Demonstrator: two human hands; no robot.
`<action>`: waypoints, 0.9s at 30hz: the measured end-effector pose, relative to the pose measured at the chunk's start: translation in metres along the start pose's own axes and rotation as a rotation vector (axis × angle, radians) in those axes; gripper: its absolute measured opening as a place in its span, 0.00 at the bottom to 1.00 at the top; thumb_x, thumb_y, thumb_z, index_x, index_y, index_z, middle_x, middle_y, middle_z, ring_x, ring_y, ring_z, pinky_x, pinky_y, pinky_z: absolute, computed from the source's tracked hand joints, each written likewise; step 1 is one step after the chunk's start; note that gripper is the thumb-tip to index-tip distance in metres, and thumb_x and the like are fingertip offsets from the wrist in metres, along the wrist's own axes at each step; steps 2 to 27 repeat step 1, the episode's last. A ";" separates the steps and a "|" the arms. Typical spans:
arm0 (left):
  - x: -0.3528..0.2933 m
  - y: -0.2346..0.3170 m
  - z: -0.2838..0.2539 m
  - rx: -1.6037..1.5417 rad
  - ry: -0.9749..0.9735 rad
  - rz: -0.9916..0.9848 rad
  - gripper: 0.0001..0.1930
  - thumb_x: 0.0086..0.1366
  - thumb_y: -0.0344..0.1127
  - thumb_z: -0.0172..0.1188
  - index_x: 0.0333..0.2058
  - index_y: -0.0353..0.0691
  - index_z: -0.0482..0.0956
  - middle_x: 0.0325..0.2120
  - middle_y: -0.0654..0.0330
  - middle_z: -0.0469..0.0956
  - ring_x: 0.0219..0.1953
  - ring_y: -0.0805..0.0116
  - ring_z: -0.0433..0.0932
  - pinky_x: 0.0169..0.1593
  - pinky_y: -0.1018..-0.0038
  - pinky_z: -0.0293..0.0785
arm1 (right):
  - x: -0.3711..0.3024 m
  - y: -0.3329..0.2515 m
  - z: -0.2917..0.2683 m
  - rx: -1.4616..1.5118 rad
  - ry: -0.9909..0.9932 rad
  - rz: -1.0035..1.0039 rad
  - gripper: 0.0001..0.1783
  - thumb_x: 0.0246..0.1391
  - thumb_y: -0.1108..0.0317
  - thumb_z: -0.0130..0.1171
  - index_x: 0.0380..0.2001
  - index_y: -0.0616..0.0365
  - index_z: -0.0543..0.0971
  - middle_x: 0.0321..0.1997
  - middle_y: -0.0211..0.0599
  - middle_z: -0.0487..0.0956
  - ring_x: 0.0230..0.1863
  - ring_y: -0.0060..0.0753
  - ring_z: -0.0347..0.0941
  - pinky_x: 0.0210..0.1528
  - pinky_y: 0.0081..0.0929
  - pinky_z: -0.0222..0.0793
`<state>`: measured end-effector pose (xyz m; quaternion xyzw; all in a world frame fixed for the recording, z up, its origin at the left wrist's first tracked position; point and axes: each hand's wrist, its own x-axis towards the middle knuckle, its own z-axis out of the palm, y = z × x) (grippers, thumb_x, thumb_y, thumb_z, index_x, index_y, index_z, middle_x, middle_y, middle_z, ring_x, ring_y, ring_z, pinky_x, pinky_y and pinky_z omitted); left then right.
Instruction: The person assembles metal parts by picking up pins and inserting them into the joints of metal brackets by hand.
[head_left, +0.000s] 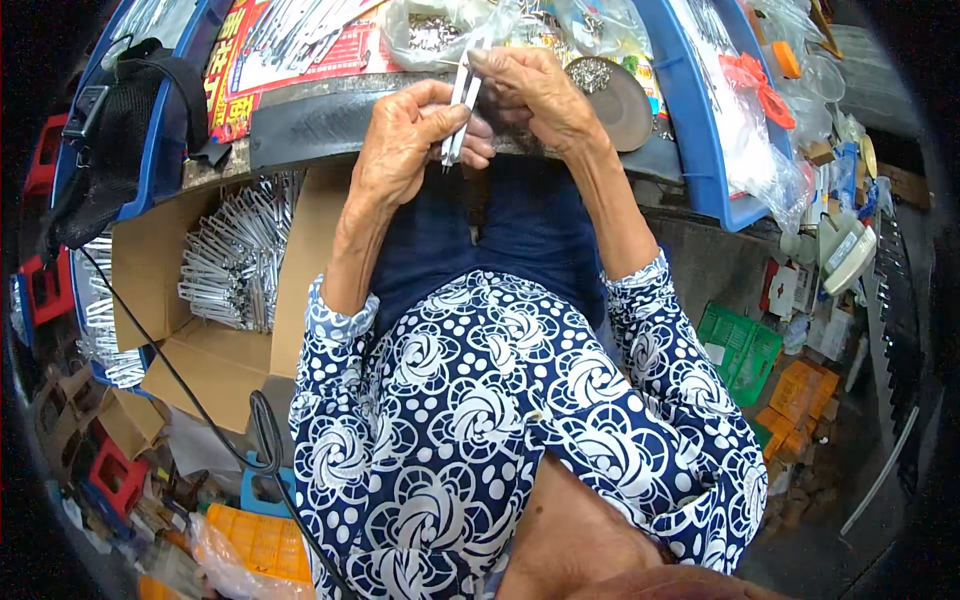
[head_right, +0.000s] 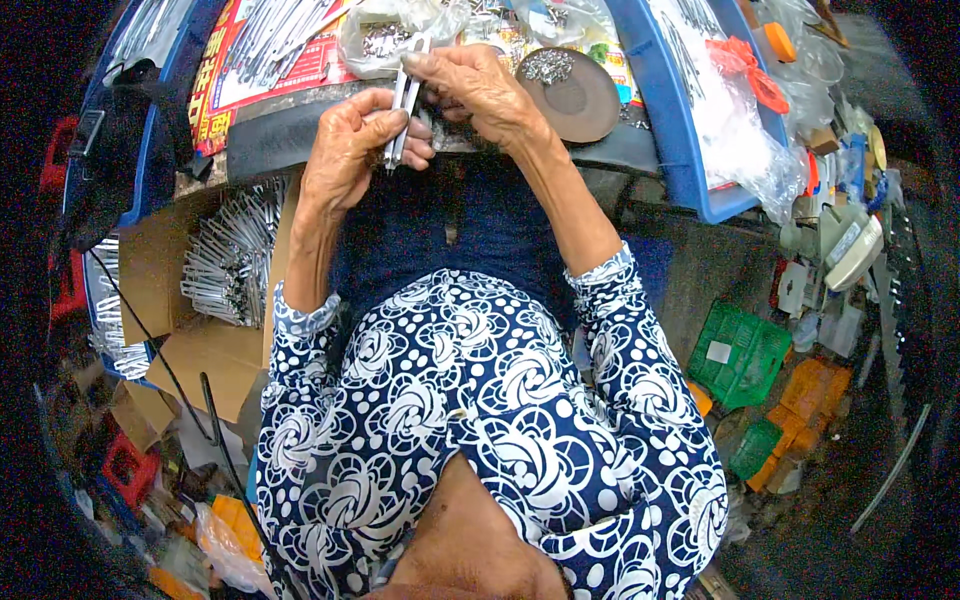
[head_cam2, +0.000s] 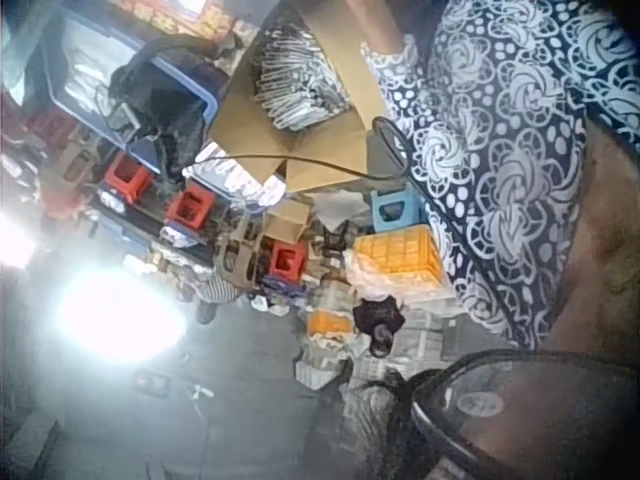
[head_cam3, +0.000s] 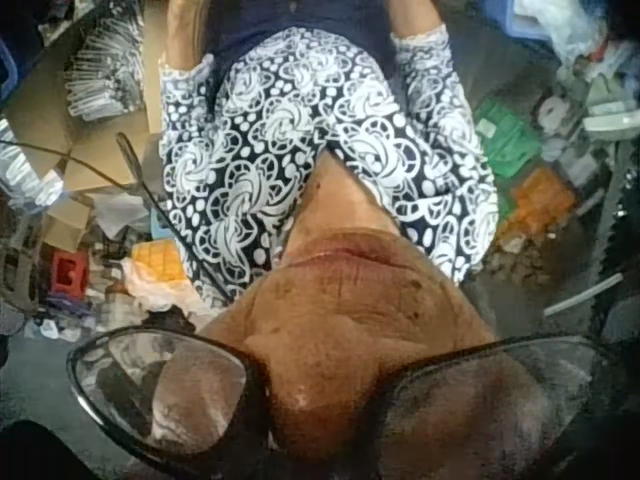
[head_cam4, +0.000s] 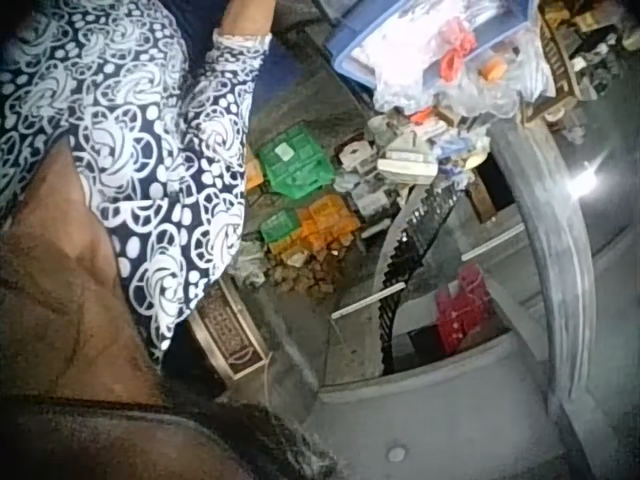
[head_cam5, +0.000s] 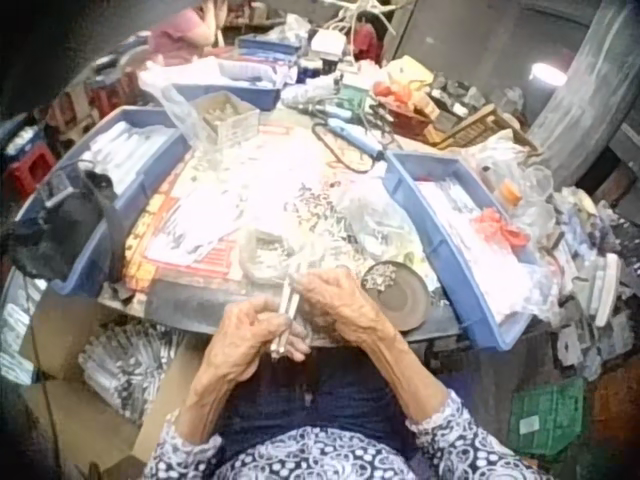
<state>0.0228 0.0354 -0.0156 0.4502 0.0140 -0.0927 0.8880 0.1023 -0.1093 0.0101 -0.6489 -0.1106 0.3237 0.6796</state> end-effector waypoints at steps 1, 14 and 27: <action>0.002 0.001 0.000 0.008 0.000 0.017 0.11 0.56 0.29 0.52 0.34 0.27 0.66 0.23 0.47 0.74 0.22 0.61 0.77 0.26 0.74 0.77 | 0.001 0.000 -0.003 0.022 -0.022 0.023 0.13 0.45 0.61 0.59 0.30 0.60 0.75 0.16 0.20 0.65 0.12 0.08 0.50 0.11 0.09 0.42; 0.002 0.001 0.000 0.008 0.000 0.017 0.11 0.56 0.29 0.52 0.34 0.27 0.66 0.23 0.47 0.74 0.22 0.61 0.77 0.26 0.74 0.77 | 0.001 0.000 -0.003 0.022 -0.022 0.023 0.13 0.45 0.61 0.59 0.30 0.60 0.75 0.16 0.20 0.65 0.12 0.08 0.50 0.11 0.09 0.42; 0.002 0.001 0.000 0.008 0.000 0.017 0.11 0.56 0.29 0.52 0.34 0.27 0.66 0.23 0.47 0.74 0.22 0.61 0.77 0.26 0.74 0.77 | 0.001 0.000 -0.003 0.022 -0.022 0.023 0.13 0.45 0.61 0.59 0.30 0.60 0.75 0.16 0.20 0.65 0.12 0.08 0.50 0.11 0.09 0.42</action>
